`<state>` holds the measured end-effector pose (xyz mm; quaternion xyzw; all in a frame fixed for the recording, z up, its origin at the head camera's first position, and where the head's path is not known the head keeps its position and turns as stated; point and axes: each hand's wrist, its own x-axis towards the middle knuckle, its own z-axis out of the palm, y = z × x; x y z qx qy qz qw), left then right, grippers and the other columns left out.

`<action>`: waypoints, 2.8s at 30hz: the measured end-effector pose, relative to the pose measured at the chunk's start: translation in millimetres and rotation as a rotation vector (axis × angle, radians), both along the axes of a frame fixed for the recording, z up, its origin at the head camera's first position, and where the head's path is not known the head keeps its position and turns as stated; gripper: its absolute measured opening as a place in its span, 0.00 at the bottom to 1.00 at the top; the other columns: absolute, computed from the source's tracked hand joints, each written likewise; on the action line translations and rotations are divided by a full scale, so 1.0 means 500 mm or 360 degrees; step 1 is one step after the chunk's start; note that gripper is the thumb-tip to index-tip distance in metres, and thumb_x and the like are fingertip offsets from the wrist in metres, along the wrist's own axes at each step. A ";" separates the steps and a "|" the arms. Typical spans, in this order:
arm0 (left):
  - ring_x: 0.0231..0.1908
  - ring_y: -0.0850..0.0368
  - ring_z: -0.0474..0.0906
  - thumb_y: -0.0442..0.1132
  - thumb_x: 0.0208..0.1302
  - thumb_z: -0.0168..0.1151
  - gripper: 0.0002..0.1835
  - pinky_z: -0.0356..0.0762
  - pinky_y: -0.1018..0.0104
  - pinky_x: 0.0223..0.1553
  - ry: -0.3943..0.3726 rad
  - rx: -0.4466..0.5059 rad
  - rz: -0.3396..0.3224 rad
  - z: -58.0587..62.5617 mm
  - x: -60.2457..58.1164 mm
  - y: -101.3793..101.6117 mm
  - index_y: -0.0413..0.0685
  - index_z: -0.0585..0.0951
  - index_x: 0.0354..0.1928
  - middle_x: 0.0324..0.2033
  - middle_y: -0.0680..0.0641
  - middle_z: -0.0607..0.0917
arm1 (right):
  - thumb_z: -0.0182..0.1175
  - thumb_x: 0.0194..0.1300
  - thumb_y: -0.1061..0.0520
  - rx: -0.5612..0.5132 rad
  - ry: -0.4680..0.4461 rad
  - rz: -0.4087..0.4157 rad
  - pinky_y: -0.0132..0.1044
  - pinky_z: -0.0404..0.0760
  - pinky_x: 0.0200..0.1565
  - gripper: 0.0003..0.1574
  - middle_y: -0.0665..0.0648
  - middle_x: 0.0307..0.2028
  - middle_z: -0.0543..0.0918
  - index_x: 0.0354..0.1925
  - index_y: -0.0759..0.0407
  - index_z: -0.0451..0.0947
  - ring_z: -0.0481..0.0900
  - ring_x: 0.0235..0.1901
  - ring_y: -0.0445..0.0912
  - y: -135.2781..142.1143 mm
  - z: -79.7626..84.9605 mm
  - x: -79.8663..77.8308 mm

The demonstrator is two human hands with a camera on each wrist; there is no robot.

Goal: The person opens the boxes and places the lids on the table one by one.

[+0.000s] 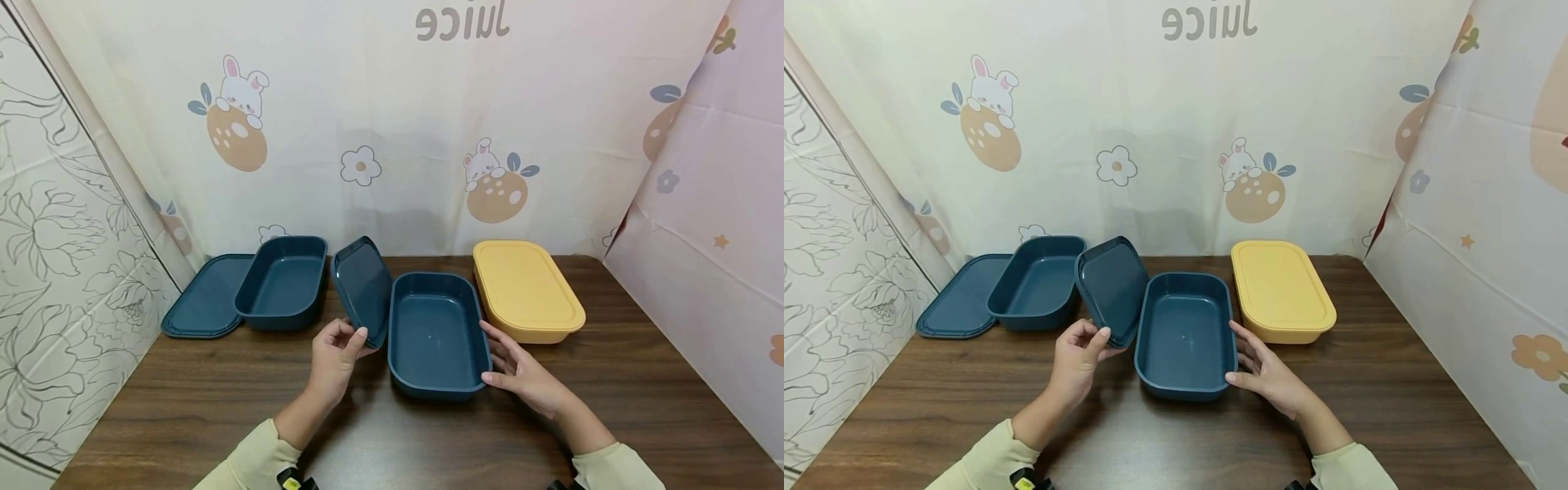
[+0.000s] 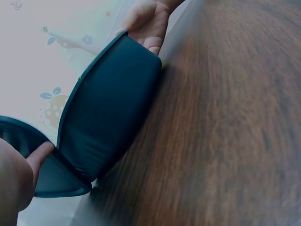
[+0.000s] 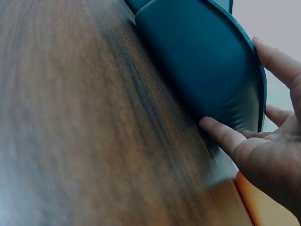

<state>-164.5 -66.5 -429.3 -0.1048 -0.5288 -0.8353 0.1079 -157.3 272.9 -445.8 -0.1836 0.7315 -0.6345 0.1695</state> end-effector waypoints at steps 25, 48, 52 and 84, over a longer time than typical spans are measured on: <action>0.44 0.35 0.80 0.15 0.51 0.62 0.50 0.83 0.47 0.32 0.0003 0.0010 -0.0096 0.010 0.004 -0.030 0.53 0.50 0.71 0.61 0.31 0.68 | 0.58 0.69 0.64 -0.0023 -0.0009 -0.0002 0.24 0.68 0.56 0.52 0.68 0.75 0.41 0.78 0.49 0.38 0.42 0.71 0.69 -0.001 -0.002 -0.001; 0.50 0.28 0.76 0.14 0.53 0.57 0.63 0.82 0.43 0.33 -0.0091 -0.0039 -0.0043 0.013 0.007 -0.045 0.81 0.40 0.74 0.63 0.34 0.67 | 0.57 0.69 0.65 -0.0040 -0.0019 -0.0002 0.26 0.69 0.56 0.52 0.70 0.74 0.42 0.78 0.49 0.39 0.43 0.71 0.69 -0.001 -0.004 -0.003; 0.52 0.31 0.76 0.15 0.58 0.54 0.58 0.82 0.43 0.33 -0.0089 -0.0023 -0.0008 0.013 0.007 -0.046 0.78 0.42 0.74 0.63 0.36 0.69 | 0.57 0.69 0.65 -0.0037 -0.0019 -0.0001 0.26 0.69 0.56 0.52 0.69 0.74 0.41 0.78 0.49 0.39 0.43 0.71 0.69 -0.001 -0.003 -0.003; 0.62 0.45 0.64 0.12 0.43 0.65 0.62 0.82 0.60 0.42 0.0008 -0.0177 0.0297 -0.007 -0.017 -0.037 0.58 0.45 0.76 0.66 0.43 0.62 | 0.57 0.69 0.64 0.0009 0.0031 -0.0009 0.23 0.67 0.56 0.51 0.70 0.74 0.40 0.78 0.51 0.38 0.40 0.70 0.72 0.000 0.001 0.002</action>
